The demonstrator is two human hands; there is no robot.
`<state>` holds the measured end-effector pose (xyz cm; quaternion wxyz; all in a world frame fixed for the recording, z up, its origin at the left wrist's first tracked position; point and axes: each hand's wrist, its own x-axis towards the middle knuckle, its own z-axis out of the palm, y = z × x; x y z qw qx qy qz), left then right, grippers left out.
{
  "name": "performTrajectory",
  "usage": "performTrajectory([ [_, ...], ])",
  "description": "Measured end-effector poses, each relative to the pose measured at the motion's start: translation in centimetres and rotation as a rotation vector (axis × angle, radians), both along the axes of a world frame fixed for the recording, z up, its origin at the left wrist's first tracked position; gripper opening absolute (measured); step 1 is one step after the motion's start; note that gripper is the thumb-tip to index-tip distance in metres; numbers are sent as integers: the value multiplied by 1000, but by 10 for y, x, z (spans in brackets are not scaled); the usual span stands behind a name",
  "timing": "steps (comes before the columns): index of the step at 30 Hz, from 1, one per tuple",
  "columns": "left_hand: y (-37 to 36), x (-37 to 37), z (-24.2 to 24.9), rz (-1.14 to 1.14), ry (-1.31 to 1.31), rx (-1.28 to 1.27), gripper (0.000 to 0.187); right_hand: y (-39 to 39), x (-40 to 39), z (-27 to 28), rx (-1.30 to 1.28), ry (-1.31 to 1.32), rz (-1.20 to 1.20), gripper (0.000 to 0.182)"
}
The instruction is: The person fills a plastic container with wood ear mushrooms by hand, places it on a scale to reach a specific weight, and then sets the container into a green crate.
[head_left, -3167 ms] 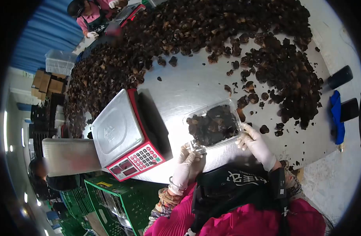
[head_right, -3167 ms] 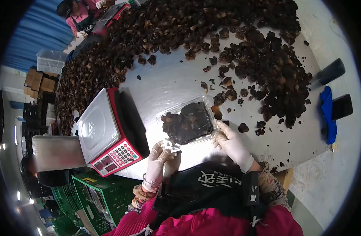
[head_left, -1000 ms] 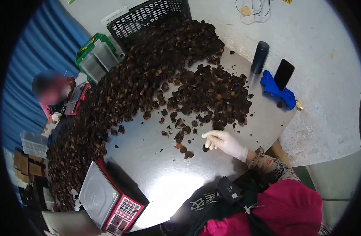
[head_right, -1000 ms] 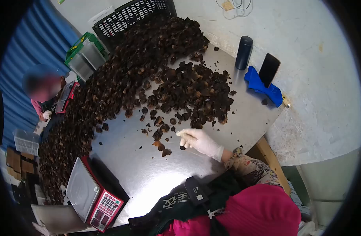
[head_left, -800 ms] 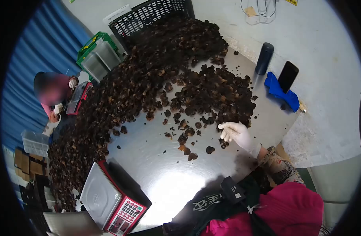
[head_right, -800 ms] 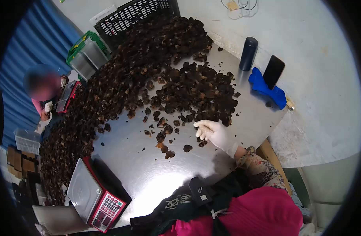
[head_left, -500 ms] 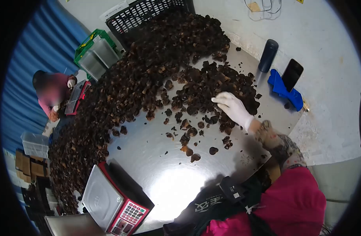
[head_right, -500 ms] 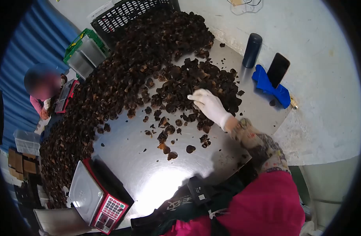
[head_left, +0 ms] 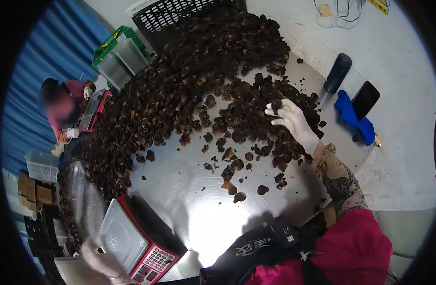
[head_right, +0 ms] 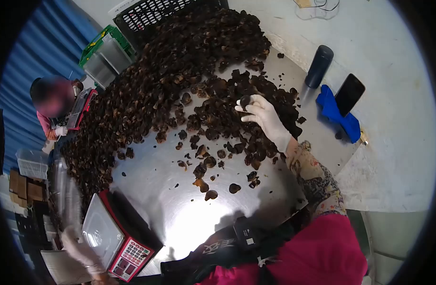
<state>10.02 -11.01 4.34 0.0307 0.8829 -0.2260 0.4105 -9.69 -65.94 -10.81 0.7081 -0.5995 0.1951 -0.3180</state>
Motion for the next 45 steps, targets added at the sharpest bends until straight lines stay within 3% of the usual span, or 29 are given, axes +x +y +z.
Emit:
performTrajectory([
  [1,-23,-7,-29,-41,-172,187,31,5,-5,15,250,-60,51,10],
  [2,-33,-13,-66,-40,158,17,32,7,-6,23,501,-120,102,10],
  [3,-62,-27,-78,-229,145,116,32,6,-1,20,503,-121,105,10],
  [5,-81,-43,-112,-275,375,167,28,6,14,17,54,228,129,10],
  [9,-97,-69,-146,-338,470,238,35,7,50,2,-996,412,86,20],
  [12,-106,-81,-142,-419,700,304,57,-8,63,-5,-1191,531,224,15],
  [13,-112,-83,-140,-452,736,219,63,-12,65,-10,-1305,553,285,13],
  [15,-124,-77,-136,-504,728,107,62,-12,60,1,-1277,590,308,10],
  [17,-143,-63,-129,-599,752,12,55,-16,48,2,-888,375,187,12],
  [18,-161,-57,-126,-654,730,-61,47,-25,43,-2,-905,207,166,10],
  [19,-182,-52,-118,-673,767,-98,40,-17,32,14,-298,246,210,7],
  [21,-221,-37,-121,-818,825,-184,33,-19,16,26,227,68,272,10],
  [23,-269,-27,-128,-931,757,-218,29,-12,8,43,-368,370,194,16],
  [24,-294,-23,-133,-921,775,-237,28,-15,8,29,210,64,198,15],
  [27,-371,-19,-149,-823,741,-299,27,-22,15,27,414,36,234,22],
  [29,-418,-15,-157,-649,810,-234,36,-18,25,37,229,132,234,20],
  [31,-456,-7,-175,-468,693,-106,40,-21,32,37,208,178,207,21],
  [33,-465,4,-182,-512,677,-141,32,-31,37,27,219,184,226,18],
  [35,-460,21,-187,-674,682,-207,23,-35,43,20,-638,154,94,16],
  [37,-439,30,-170,-884,903,-541,6,-38,48,16,-909,271,93,20],
  [39,-415,39,-157,-913,1202,-721,5,-33,58,20,-971,596,137,16],
  [40,-410,42,-161,-871,1248,-786,6,-36,65,12,-972,589,141,16],
  [41,-407,44,-166,-829,1291,-852,7,-36,76,4,-773,565,163,14],
  [42,-406,46,-171,-840,1217,-795,8,-38,82,-2,-575,541,186,12],
  [43,-405,46,-176,-851,1145,-736,9,-41,81,-5,-575,538,186,12],
  [45,-408,41,-173,-856,1023,-617,10,-42,76,7,-1200,597,191,9],
])
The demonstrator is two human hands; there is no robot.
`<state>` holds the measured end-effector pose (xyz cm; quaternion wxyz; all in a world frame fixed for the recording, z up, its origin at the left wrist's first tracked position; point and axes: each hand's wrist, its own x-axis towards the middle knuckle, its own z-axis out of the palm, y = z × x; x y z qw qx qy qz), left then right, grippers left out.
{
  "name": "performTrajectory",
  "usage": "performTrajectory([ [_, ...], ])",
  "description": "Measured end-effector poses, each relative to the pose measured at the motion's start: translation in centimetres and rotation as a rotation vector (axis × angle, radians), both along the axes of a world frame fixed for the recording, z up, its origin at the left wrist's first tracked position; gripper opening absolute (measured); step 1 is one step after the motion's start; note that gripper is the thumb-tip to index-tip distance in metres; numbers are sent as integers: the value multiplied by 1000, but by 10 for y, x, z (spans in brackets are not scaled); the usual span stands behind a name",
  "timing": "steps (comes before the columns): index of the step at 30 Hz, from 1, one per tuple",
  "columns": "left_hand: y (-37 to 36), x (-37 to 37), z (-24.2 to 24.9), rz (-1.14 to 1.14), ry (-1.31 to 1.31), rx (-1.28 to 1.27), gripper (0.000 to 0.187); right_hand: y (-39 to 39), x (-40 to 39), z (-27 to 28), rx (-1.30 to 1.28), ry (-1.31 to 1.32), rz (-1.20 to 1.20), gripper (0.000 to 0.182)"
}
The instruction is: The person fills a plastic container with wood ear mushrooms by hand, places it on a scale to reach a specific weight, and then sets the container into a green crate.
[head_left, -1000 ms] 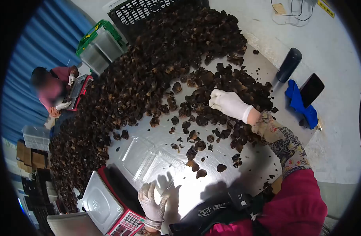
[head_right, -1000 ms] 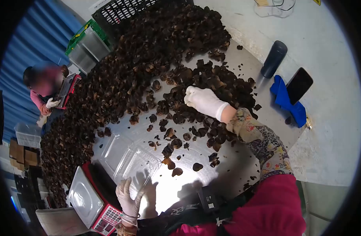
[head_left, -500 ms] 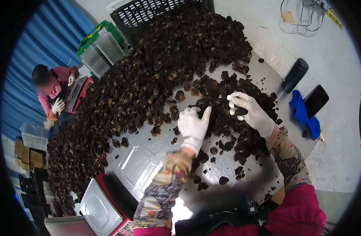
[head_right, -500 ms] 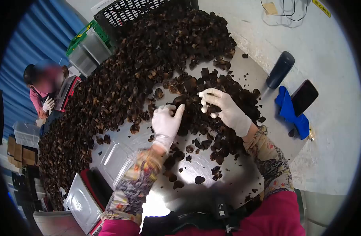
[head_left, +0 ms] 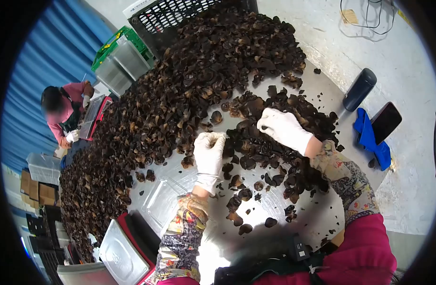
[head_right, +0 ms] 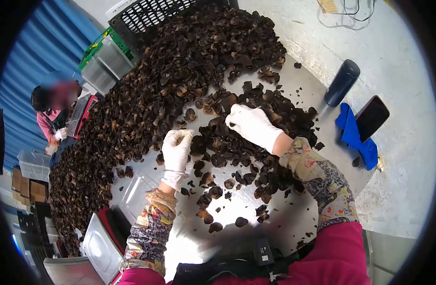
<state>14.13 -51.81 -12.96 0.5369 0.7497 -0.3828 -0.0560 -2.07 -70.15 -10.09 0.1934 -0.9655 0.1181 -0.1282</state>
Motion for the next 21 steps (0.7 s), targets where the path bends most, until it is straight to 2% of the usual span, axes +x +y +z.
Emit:
performTrajectory([
  [1,-5,-1,0,3,-138,36,12,0,-5,4,144,-113,-39,11],
  [2,-11,-1,0,8,-275,71,16,-10,-7,-2,113,-340,55,14],
  [3,-17,-2,-1,-1,-414,111,25,-7,-17,13,516,-270,-60,16],
  [4,-26,1,0,-75,-437,222,33,-4,-28,34,916,-190,-178,18],
  [5,-35,1,-1,-112,-473,214,35,-7,-35,43,1200,-231,-198,18],
  [6,-45,-2,-3,-150,-510,206,37,-13,-44,38,878,-362,119,22],
  [8,-60,1,-10,-94,-612,257,33,-14,-45,33,812,-584,297,31],
  [9,-65,8,-11,-111,-525,302,29,-9,-51,46,1553,-502,47,37],
  [10,-67,13,-12,-128,-437,349,26,-12,-50,42,1551,-502,47,37],
  [11,-67,17,-16,-59,-163,167,17,-15,-46,37,1124,-534,59,36],
  [12,-66,23,-19,-117,306,9,14,-16,-43,36,699,-550,67,35],
  [13,-62,31,-22,-101,451,-49,14,-21,-46,40,1485,-466,-63,32],
  [14,-57,37,-22,-82,596,-108,13,-22,-42,41,1491,-468,-62,32],
  [15,-54,42,-21,-79,879,-224,15,-22,-36,41,1353,-304,-134,31],
  [16,-52,43,-24,-173,1071,-406,21,-20,-30,42,1209,-144,-202,30],
  [17,-50,38,-14,-224,1175,-425,23,-6,-25,55,927,-89,-242,27],
  [18,-47,33,-2,-274,1279,-445,26,-16,-10,27,633,-227,7,31],
  [20,-46,32,2,-261,1354,-423,29,-13,-3,0,355,-50,-113,36],
  [21,-45,32,2,-252,1433,-401,32,-3,1,8,76,32,-168,36],
])
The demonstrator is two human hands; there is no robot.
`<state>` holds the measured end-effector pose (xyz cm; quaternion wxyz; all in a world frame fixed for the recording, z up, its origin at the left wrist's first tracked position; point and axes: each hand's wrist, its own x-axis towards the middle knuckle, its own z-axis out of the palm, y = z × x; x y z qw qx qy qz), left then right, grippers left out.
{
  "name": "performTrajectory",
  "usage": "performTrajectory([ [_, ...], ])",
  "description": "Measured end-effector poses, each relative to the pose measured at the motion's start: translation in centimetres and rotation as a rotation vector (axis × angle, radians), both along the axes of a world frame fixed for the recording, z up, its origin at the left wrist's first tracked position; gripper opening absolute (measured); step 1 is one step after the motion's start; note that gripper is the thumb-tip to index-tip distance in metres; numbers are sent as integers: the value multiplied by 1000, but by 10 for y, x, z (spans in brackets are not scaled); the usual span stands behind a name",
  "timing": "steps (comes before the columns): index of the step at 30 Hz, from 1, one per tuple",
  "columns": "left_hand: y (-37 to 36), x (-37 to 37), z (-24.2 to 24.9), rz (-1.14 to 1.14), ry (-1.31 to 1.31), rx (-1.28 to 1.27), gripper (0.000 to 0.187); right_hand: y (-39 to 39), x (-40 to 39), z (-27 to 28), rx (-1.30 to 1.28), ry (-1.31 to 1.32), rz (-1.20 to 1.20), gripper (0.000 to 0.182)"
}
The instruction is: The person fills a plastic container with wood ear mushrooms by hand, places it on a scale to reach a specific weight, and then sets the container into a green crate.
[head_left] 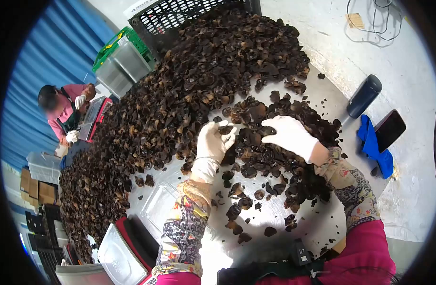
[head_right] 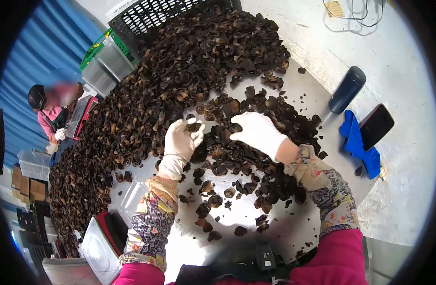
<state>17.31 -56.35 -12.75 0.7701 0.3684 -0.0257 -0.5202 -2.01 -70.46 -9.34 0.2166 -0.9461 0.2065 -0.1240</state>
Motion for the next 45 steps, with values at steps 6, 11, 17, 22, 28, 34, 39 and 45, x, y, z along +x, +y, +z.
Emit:
performTrajectory([
  [6,-12,-39,1,-143,-1392,832,45,-17,2,-9,-60,-53,-38,20],
  [11,-18,-49,-20,-43,-1475,707,24,-14,-42,48,970,-336,7,16],
  [17,70,-46,47,26,-809,327,7,47,-49,11,434,-394,199,15],
  [22,199,-88,72,212,-722,488,6,153,-13,6,499,-367,413,17],
  [28,295,-109,13,472,-941,557,23,264,32,-11,419,-121,556,27],
  [34,316,-109,1,505,-1079,816,26,198,38,-12,429,-282,476,21],
  [39,294,-88,29,469,-1287,780,21,104,46,-30,-31,-233,-17,6],
  [45,228,-63,48,370,-1385,707,23,101,60,-53,-234,-214,-59,11],
])
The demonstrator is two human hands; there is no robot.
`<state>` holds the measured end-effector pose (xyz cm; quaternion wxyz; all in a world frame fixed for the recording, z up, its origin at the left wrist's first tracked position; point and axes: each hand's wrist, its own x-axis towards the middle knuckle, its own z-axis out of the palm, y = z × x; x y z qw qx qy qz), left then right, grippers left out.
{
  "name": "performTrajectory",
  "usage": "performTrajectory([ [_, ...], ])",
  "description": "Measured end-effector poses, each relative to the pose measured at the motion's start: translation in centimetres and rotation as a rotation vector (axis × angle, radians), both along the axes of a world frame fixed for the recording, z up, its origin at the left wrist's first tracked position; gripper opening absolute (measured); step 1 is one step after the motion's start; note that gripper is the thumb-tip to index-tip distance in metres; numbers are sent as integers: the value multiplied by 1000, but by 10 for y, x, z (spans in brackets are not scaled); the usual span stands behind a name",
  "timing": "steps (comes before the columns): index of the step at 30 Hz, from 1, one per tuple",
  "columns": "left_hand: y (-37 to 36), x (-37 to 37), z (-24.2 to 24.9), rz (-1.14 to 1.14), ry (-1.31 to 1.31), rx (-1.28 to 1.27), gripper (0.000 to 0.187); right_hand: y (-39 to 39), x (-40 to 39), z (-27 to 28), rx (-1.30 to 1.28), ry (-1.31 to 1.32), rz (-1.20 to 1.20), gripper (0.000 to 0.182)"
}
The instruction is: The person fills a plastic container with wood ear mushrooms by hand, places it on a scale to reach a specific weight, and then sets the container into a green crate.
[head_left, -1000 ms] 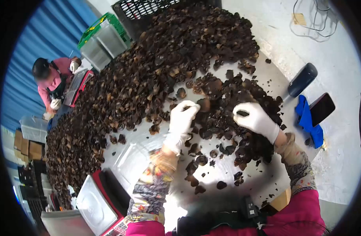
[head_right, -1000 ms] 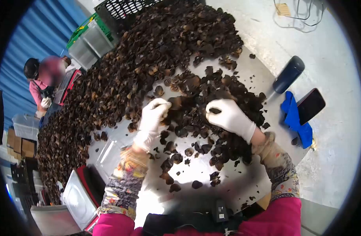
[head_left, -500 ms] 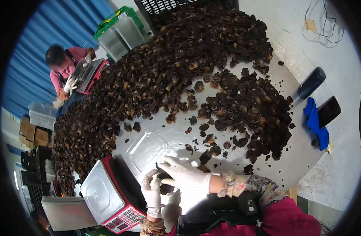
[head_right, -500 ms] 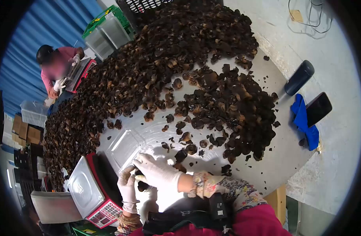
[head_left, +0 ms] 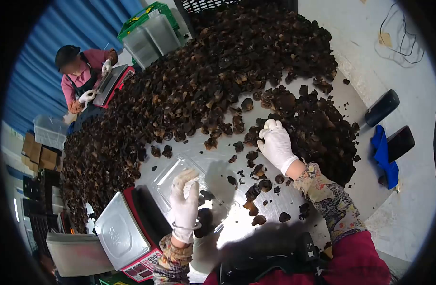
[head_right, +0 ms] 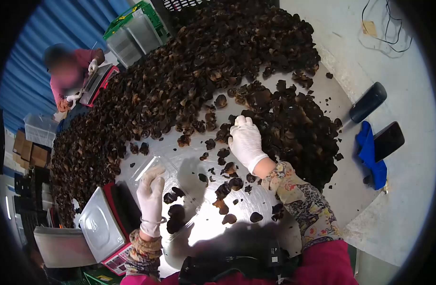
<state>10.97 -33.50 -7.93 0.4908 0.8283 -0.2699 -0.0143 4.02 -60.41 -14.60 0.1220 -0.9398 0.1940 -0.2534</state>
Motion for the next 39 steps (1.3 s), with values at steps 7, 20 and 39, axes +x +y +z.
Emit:
performTrajectory([
  [7,-63,41,-11,-170,-54,-65,19,-7,-9,10,123,-57,11,16],
  [20,-136,88,-48,-362,-477,196,39,-40,-59,54,1368,-113,458,8],
  [39,-92,114,-15,-298,1238,-885,24,-34,-4,29,329,89,310,26],
])
